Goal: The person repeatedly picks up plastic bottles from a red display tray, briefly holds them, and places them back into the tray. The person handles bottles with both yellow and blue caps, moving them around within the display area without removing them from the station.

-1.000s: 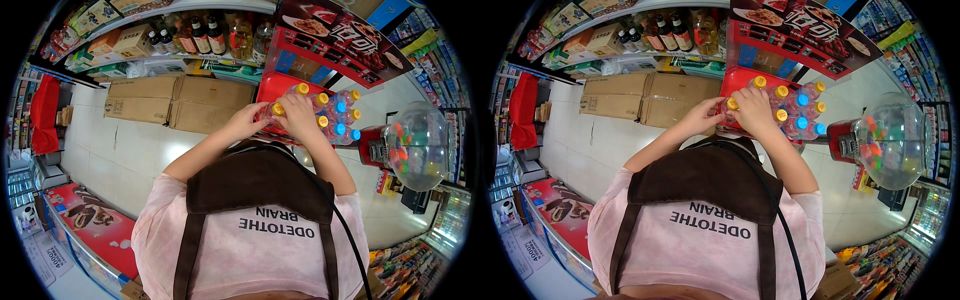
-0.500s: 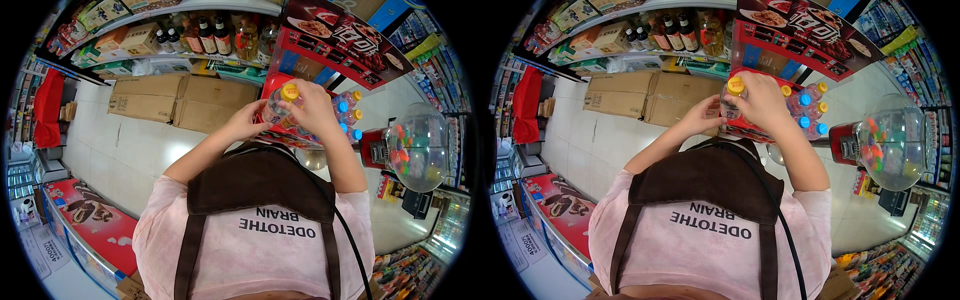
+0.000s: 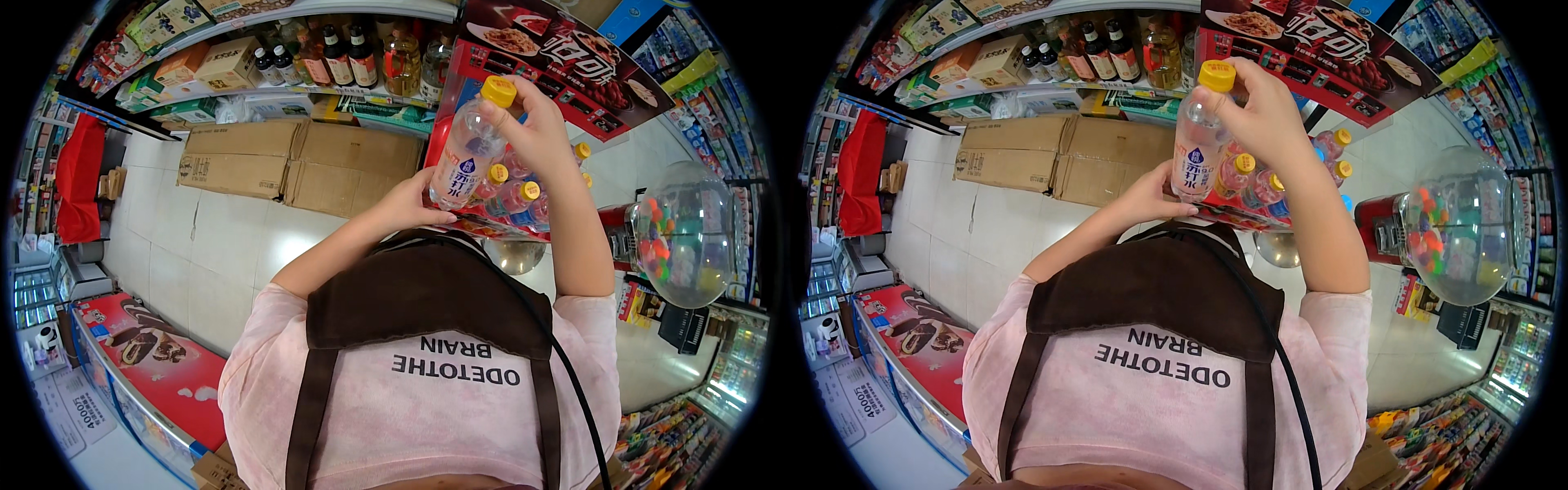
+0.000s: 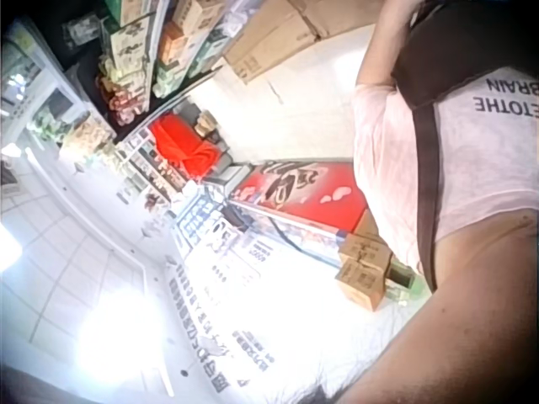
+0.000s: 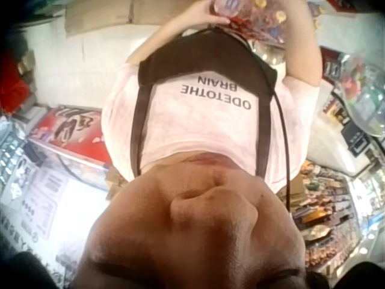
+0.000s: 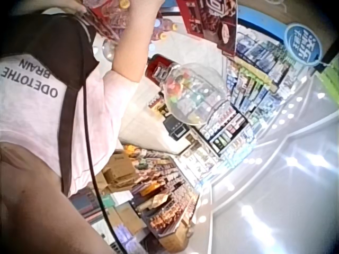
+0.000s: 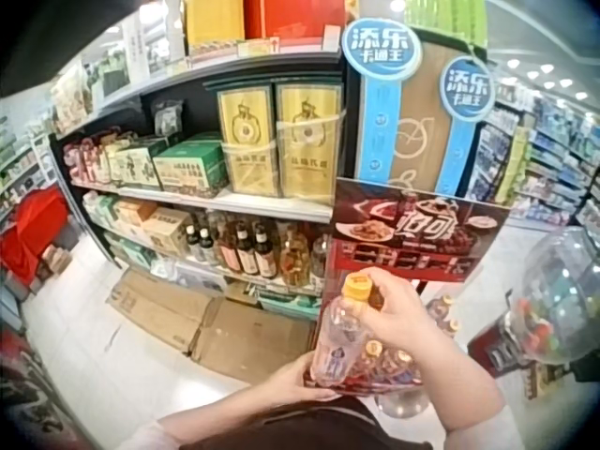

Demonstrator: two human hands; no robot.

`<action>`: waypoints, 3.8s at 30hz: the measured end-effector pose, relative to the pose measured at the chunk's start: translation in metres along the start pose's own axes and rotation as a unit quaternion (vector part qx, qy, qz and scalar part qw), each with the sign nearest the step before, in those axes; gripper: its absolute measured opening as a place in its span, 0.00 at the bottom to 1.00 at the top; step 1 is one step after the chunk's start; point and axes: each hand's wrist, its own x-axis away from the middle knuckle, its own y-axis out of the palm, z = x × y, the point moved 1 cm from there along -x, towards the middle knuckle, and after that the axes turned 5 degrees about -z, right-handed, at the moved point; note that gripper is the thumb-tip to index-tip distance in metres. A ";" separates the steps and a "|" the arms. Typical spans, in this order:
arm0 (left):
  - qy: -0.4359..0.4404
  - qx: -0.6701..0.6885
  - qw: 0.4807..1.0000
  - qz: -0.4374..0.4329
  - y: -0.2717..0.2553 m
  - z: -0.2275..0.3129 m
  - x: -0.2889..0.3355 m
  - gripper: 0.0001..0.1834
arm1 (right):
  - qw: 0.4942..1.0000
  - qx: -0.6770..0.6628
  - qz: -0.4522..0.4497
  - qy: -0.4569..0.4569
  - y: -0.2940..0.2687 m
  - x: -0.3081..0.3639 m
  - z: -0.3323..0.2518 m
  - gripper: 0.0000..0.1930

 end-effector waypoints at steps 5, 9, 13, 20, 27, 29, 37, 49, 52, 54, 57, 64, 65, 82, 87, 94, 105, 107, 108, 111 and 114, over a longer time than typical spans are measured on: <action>-0.016 0.063 0.998 -0.007 0.003 0.016 0.006 0.38 | 0.999 -0.024 0.004 0.043 -0.001 -0.012 0.018 0.19; 0.006 0.061 0.998 0.002 0.002 0.012 0.010 0.36 | 0.997 -0.046 -0.010 0.057 -0.001 -0.018 0.024 0.20; 0.000 0.070 0.998 0.001 0.001 0.008 0.013 0.35 | 0.995 -0.065 -0.018 0.069 0.002 -0.022 0.033 0.22; -0.018 0.050 0.999 0.013 0.002 0.017 0.018 0.35 | 0.995 -0.072 0.010 0.062 0.006 -0.027 0.050 0.23; -0.044 0.037 0.998 0.007 0.003 0.026 0.021 0.34 | 0.991 -0.100 -0.001 0.083 0.009 -0.029 0.061 0.25; -0.045 0.040 0.998 0.008 0.003 0.026 0.021 0.34 | 0.991 -0.101 -0.005 0.088 0.009 -0.029 0.059 0.25; -0.031 0.029 0.999 0.012 0.001 0.011 0.018 0.35 | 0.994 -0.078 -0.001 0.077 0.009 -0.027 0.053 0.24; -0.044 0.018 0.998 0.033 -0.006 -0.013 0.010 0.45 | 0.995 -0.015 -0.055 0.088 0.006 -0.011 0.029 0.16; -0.043 0.038 0.997 0.054 -0.010 -0.028 0.002 0.48 | 0.998 -0.003 -0.045 0.052 0.012 -0.001 0.016 0.12; -0.052 0.013 0.997 0.049 -0.014 -0.034 -0.003 0.48 | 0.997 0.055 -0.040 0.035 0.015 0.004 0.003 0.13; -0.037 0.030 0.998 0.037 -0.012 -0.034 -0.007 0.45 | 0.995 0.089 -0.042 0.008 0.021 0.008 0.005 0.14; 0.012 -0.020 1.000 0.005 -0.013 -0.060 -0.020 0.42 | 0.975 0.209 -0.047 -0.052 0.036 0.013 0.032 0.16; 0.009 -0.032 0.999 0.008 -0.013 -0.059 -0.020 0.43 | 0.970 0.231 -0.048 -0.062 0.037 0.013 0.036 0.16; -0.024 -0.058 0.998 0.030 -0.013 -0.008 -0.007 0.43 | 0.939 0.325 -0.084 -0.076 0.067 0.025 0.074 0.15; -0.016 -0.093 0.994 0.053 -0.014 -0.031 -0.010 0.45 | 0.942 0.309 -0.096 -0.093 0.072 0.027 0.082 0.15; -0.044 -0.075 0.996 0.037 -0.015 -0.006 -0.002 0.47 | 0.940 0.311 -0.112 -0.079 0.072 0.028 0.082 0.16; -0.027 -0.120 0.992 0.033 -0.015 -0.015 -0.010 0.46 | 0.950 0.289 -0.111 -0.019 0.066 0.034 0.079 0.17; -0.013 -0.127 0.991 0.050 -0.016 -0.017 -0.011 0.45 | 0.951 0.290 -0.098 -0.036 0.060 0.036 0.072 0.18; -0.008 -0.116 0.992 0.056 -0.016 -0.017 -0.011 0.44 | 0.950 0.297 -0.088 -0.036 0.057 0.037 0.072 0.18; 0.017 -0.124 0.989 0.077 -0.016 -0.009 -0.010 0.43 | 0.940 0.333 -0.069 -0.029 0.044 0.047 0.071 0.20; 0.070 -0.200 0.971 0.111 -0.016 0.002 -0.012 0.39 | 0.922 0.378 -0.075 -0.018 0.037 0.053 0.073 0.21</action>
